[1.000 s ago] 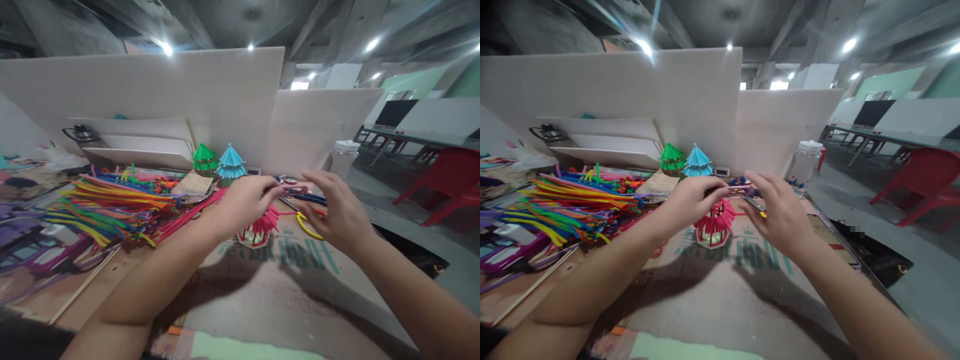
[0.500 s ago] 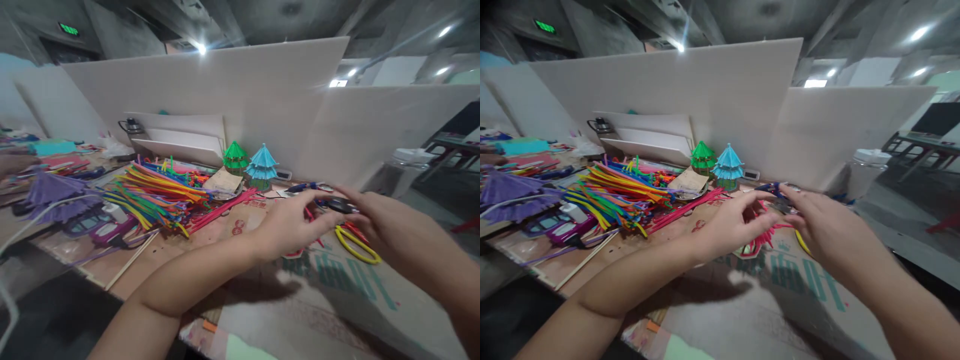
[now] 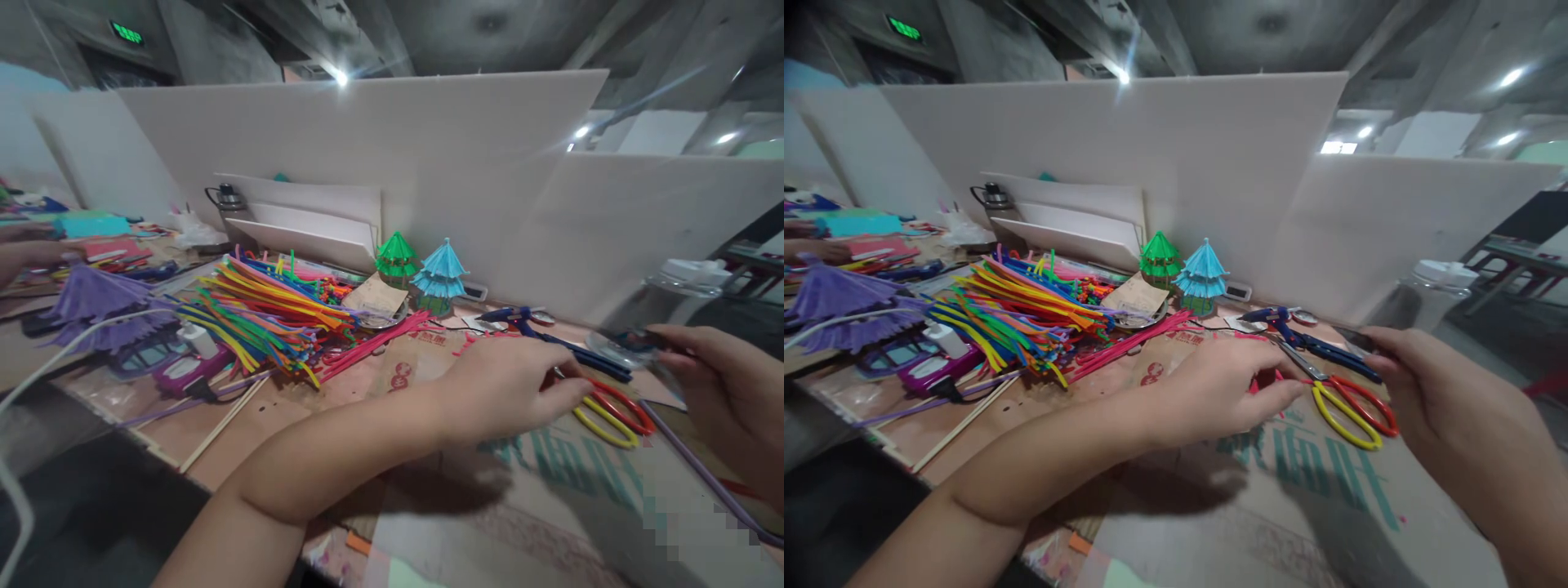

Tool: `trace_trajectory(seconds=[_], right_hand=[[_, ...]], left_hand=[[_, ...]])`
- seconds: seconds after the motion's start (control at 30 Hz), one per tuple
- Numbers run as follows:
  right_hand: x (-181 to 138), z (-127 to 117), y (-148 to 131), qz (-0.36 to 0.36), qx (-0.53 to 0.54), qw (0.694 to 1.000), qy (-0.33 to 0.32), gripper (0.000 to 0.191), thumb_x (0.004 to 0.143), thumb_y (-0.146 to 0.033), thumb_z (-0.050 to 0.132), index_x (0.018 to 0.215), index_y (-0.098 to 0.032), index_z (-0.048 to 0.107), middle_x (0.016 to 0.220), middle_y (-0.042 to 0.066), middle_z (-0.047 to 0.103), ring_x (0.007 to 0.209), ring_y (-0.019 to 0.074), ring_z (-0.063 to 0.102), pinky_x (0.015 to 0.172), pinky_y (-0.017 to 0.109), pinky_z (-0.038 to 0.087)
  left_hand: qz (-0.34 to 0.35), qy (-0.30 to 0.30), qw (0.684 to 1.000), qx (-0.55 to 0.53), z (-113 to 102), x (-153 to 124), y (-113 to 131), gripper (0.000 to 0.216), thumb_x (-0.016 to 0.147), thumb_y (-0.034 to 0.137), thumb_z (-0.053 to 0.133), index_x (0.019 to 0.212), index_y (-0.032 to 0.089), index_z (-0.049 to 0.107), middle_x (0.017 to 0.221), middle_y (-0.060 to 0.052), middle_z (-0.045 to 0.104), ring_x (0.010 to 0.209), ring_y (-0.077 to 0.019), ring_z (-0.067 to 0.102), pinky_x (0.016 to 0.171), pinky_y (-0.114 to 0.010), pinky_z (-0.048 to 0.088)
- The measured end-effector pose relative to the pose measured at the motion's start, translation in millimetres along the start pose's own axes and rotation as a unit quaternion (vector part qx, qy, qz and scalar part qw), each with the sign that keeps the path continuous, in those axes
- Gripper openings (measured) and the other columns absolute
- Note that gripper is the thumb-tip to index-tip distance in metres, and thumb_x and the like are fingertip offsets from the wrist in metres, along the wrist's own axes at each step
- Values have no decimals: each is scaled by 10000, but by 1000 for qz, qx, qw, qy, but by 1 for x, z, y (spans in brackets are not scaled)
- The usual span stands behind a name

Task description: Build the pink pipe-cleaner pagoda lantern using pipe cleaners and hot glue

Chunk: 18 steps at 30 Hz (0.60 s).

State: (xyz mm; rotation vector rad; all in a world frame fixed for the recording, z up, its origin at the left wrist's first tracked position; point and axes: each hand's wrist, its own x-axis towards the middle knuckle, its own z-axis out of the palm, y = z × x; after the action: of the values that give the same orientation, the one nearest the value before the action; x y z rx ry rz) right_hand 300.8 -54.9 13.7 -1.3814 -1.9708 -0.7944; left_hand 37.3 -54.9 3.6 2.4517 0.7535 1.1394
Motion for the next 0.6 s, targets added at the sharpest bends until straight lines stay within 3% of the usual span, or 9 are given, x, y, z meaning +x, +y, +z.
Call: trace_trajectory(seconds=[0.07,0.17,0.3,0.37,0.4,0.5,0.6], right_hand=[[3,-7,-11,-10,4,1000,-15,352,967,-491,408,1118,-318,675,729,53,694,484,202,577,453,292,396],[7,-14,-22,-18,30,997,-73,335,981,-449,420,1166,-314,664,857,103,733,661,242,675,549,323,467],[10,-13,-27,-4,57,996,-69,352,990,-389,402,1155,-230,669,990,128,756,805,275,717,616,345,503],[11,-13,-27,-16,71,996,-60,351,998,-351,399,1121,-194,687,973,125,760,804,264,717,632,334,500],[11,-13,-27,-26,82,995,-59,355,1004,-339,398,1117,-176,693,961,124,760,797,255,715,631,326,496],[11,-15,-27,-59,108,991,-54,362,1021,-323,404,1153,-143,688,940,119,754,777,235,710,626,310,491],[11,-15,-25,-85,111,989,-54,348,1026,-304,412,1200,-147,669,937,112,745,781,230,707,645,310,499]], left_hand=[[4,1,999,32,-6,1,2,197,968,292,576,996,169,727,964,-52,768,874,-183,691,766,-265,487],[-28,31,997,69,-27,4,-5,217,950,333,594,1045,186,722,1013,-69,764,888,-202,687,779,-282,501],[-133,39,982,126,-61,8,-42,293,923,253,533,1156,169,691,1108,-73,750,998,-218,685,902,-306,504],[-216,-63,963,148,-67,9,-65,394,915,271,521,1269,149,642,1245,-109,710,1118,-252,660,983,-341,482],[-223,-111,959,136,-66,9,-75,438,895,295,560,1293,128,632,1291,-134,692,1153,-272,652,996,-351,483],[-217,-217,947,97,-57,8,-94,665,753,340,749,1371,150,593,1358,-129,668,1192,-283,655,991,-317,503],[-187,-287,938,49,-48,4,-103,971,701,418,816,1546,212,384,1572,-113,461,1390,-293,508,1101,-323,430]])
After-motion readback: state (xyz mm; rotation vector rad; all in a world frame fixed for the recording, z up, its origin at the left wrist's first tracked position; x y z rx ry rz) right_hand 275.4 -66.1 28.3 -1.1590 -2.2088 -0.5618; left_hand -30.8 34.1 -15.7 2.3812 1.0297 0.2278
